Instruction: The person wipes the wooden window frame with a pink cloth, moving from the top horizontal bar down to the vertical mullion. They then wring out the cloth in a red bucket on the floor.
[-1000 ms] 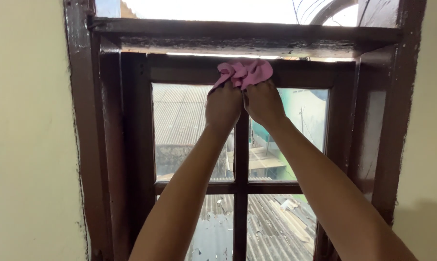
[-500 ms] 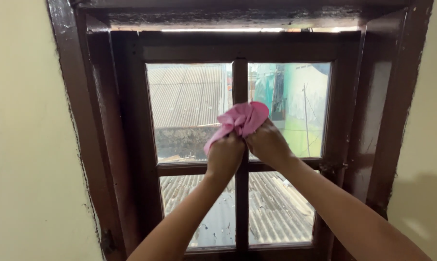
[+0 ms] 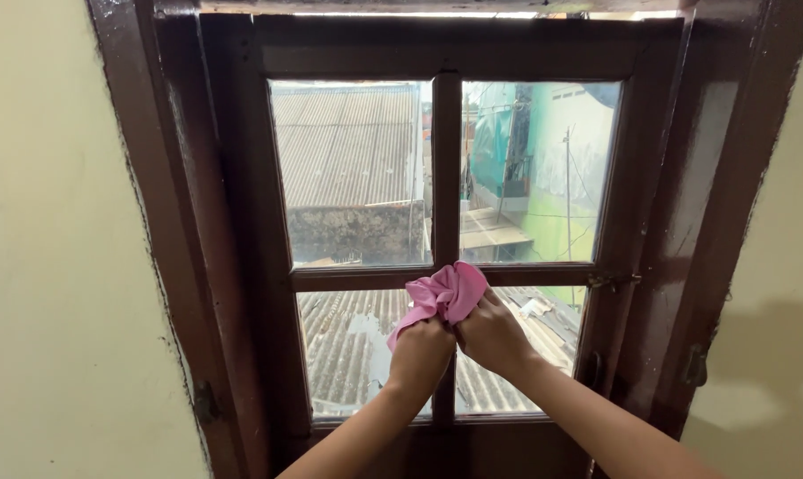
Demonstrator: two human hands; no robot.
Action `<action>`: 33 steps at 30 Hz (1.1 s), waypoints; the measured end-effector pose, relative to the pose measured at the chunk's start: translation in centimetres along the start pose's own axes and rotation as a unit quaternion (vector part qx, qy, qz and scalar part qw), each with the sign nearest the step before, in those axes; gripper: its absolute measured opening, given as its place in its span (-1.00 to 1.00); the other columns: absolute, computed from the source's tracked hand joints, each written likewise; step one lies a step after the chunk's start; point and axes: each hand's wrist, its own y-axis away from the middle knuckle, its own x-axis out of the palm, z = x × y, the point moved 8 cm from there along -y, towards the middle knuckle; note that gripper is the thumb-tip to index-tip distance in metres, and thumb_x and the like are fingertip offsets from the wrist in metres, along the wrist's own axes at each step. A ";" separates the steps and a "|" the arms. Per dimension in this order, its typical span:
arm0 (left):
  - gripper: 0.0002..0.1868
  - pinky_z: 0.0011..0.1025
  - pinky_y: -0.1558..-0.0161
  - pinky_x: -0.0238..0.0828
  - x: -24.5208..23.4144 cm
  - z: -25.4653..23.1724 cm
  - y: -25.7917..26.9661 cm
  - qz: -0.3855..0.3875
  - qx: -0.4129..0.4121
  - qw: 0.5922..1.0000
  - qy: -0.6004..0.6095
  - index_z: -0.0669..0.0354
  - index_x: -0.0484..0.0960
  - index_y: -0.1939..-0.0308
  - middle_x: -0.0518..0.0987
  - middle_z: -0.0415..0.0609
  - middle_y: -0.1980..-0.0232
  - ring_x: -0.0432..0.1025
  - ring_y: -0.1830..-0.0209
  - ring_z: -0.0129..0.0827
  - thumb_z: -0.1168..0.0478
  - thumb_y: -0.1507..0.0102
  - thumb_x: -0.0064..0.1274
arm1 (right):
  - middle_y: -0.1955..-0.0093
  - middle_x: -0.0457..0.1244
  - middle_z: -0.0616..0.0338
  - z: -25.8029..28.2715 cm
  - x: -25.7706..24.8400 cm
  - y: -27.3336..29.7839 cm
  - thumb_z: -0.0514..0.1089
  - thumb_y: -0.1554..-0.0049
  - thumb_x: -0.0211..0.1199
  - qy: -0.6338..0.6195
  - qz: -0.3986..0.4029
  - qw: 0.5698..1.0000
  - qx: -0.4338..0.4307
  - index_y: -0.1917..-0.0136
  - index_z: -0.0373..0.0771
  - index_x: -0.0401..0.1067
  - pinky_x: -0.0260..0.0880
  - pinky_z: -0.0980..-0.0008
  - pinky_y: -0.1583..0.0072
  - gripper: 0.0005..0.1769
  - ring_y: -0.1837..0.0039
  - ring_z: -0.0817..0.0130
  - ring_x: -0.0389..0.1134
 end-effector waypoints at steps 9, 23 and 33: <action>-0.85 -0.19 0.55 0.49 -3.2 4.7 -1.1 -0.056 -0.032 0.984 0.166 0.22 0.70 0.46 0.58 0.12 0.40 0.56 0.56 -0.01 0.24 -0.11 0.09 | 0.20 0.39 -0.14 2.9 -5.3 -4.5 -0.11 0.01 0.28 0.146 -0.139 0.965 -0.167 0.22 -0.33 0.58 0.36 0.01 -0.36 -0.78 -0.04 -0.05 0.46; -0.77 -0.01 0.29 0.63 -22.7 18.8 -21.5 -0.279 -0.147 0.942 0.116 0.26 0.66 0.11 0.58 0.17 0.11 0.62 0.26 0.13 0.25 -0.22 0.03 | 0.30 0.34 -0.04 -8.1 -10.5 -24.9 -0.09 -0.08 0.23 0.320 -0.212 0.899 -0.210 0.20 -0.28 0.55 0.44 -0.04 -0.28 -0.79 0.08 0.03 0.45; -0.85 0.01 0.44 0.59 -14.8 18.5 -21.4 -0.196 -0.091 0.976 0.037 0.26 0.68 0.23 0.58 0.07 0.28 0.63 0.39 0.05 0.36 -0.14 0.07 | 0.34 0.34 -0.05 -7.5 -9.7 -24.4 -0.08 -0.08 0.23 0.285 -0.193 0.922 -0.176 0.21 -0.27 0.55 0.40 -0.04 -0.33 -0.78 0.05 0.00 0.46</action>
